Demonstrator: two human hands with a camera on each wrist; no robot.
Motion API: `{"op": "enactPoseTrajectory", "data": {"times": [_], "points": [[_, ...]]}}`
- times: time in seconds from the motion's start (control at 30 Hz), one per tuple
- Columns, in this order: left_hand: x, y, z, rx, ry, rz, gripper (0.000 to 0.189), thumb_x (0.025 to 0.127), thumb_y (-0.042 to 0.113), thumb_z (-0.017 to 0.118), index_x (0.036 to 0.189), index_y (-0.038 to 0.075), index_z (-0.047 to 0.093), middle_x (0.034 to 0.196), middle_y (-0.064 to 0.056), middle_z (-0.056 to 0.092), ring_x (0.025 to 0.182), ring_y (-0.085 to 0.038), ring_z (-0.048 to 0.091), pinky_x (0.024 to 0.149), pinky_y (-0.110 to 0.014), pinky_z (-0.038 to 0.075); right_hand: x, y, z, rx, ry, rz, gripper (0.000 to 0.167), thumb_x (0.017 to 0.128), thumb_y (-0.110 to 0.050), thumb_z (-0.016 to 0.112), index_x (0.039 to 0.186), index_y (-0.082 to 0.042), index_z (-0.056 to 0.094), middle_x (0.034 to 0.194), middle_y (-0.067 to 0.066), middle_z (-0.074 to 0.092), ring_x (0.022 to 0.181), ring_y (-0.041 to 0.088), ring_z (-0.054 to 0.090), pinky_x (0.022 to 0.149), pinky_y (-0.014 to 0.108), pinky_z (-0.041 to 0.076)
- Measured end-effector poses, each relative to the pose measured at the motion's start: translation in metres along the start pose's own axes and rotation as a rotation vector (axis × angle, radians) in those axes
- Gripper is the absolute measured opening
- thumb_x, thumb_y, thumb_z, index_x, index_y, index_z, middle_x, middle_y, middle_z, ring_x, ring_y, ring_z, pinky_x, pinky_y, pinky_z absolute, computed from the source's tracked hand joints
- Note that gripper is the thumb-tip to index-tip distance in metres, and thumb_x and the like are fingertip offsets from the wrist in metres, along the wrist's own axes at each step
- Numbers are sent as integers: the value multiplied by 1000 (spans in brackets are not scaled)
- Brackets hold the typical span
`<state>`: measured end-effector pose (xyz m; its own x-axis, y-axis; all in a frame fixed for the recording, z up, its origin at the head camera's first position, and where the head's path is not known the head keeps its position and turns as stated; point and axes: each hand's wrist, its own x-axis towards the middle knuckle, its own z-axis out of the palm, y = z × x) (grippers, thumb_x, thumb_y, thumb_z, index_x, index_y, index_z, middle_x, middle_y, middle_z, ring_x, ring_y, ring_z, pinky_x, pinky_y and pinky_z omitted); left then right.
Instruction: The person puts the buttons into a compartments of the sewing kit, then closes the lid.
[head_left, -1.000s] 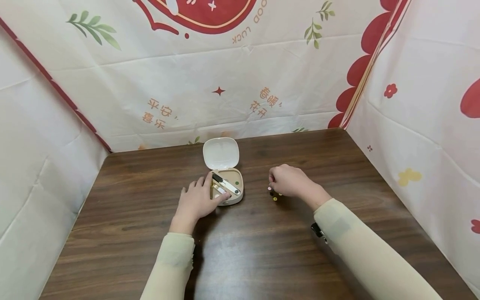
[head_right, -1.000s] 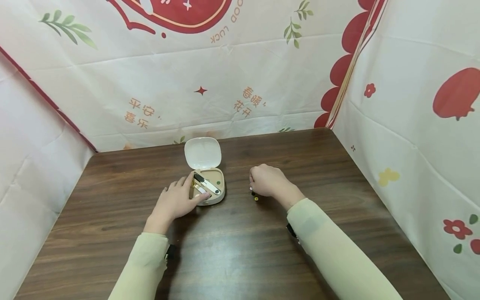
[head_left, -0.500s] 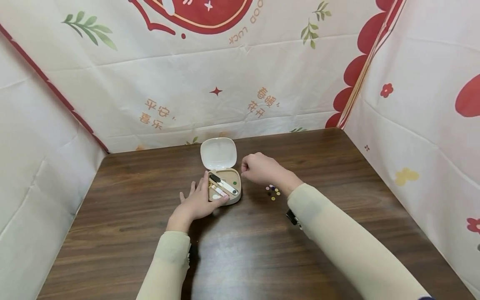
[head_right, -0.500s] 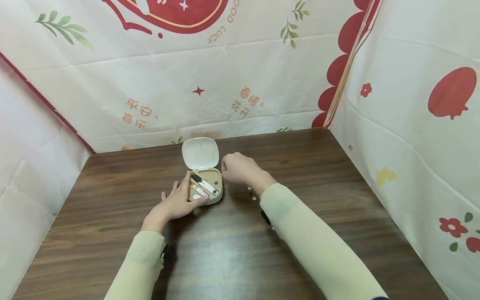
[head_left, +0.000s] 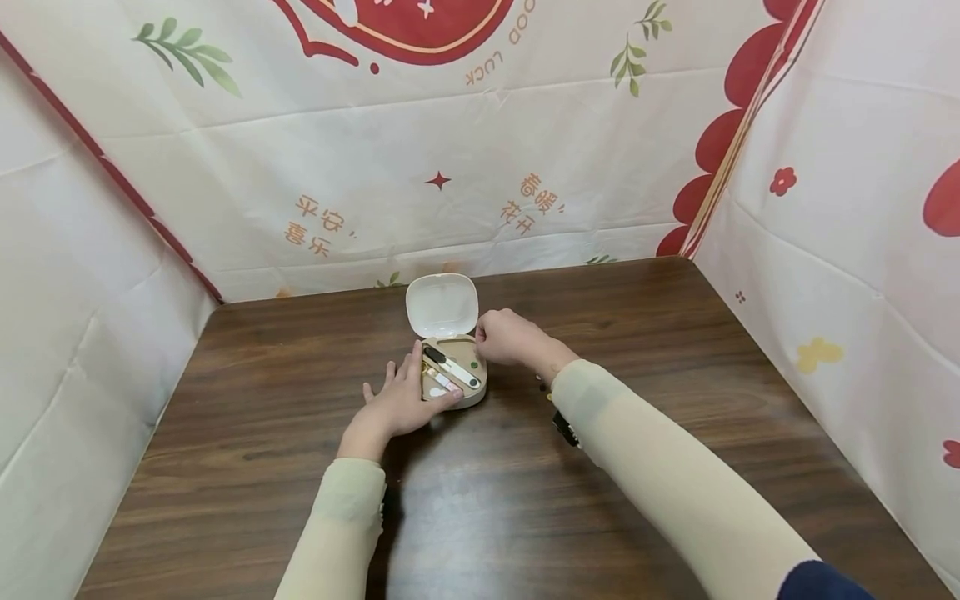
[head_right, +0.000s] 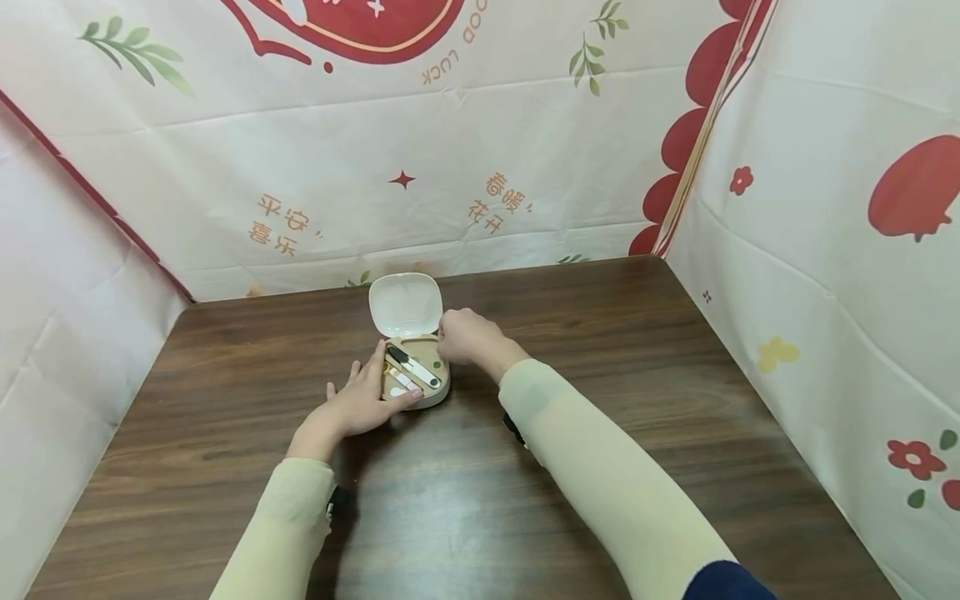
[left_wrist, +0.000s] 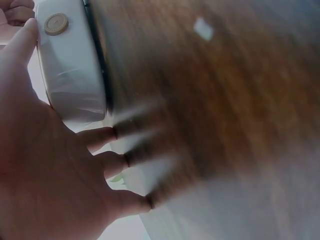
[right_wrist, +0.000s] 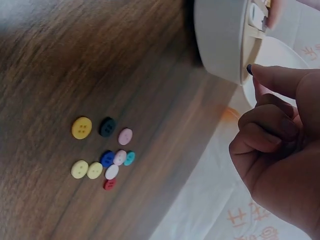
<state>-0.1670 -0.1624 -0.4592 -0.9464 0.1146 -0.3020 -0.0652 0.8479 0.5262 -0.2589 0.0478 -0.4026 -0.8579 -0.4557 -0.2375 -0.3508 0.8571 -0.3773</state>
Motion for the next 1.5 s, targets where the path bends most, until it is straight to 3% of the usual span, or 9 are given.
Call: {"op": "enactPoseTrajectory", "data": {"times": [0.27,0.43,0.7,1.0,1.3,1.5], "points": [[-4,6,-6,4,-32,-17,122,90,86,55,172,23,-10,180,-19,11,166,-48,3,120,-85,-3,3,-2,5,-28,-37,12,21,95,-12,61,75,-16,61,72,-2,56,66,15,51,60,32,41],[-2,4,-4,-1,-21,-16,126,86,92,53,173,23,-9,179,-20,13,166,-50,5,120,-86,-1,4,-5,7,-75,-14,18,27,94,-10,60,69,-17,56,66,-2,50,63,15,48,57,33,40],[-1,6,-5,34,-32,-27,119,93,83,54,172,22,-12,180,-17,9,167,-44,1,122,-83,-3,4,-9,7,-137,18,17,30,93,-7,59,66,-19,55,66,-3,51,63,15,50,58,34,41],[-2,6,-5,27,-39,-35,120,93,83,55,172,22,-12,180,-17,10,167,-44,1,122,-83,-2,4,-12,5,-167,28,-7,36,93,-7,60,61,-21,51,62,-5,47,59,14,45,55,33,38],[-7,6,-6,8,-26,-25,125,89,88,54,172,19,-10,179,-21,13,166,-48,3,120,-85,-1,-6,-15,-26,-130,46,-24,35,90,-6,57,59,-20,48,57,-5,42,56,13,41,52,31,35],[-3,5,-4,25,-27,-22,123,91,85,55,172,19,-10,180,-19,11,167,-45,1,121,-84,-3,-19,-1,-50,-130,59,-4,34,84,-1,51,56,-21,43,56,-6,35,56,13,33,52,31,28]]}}
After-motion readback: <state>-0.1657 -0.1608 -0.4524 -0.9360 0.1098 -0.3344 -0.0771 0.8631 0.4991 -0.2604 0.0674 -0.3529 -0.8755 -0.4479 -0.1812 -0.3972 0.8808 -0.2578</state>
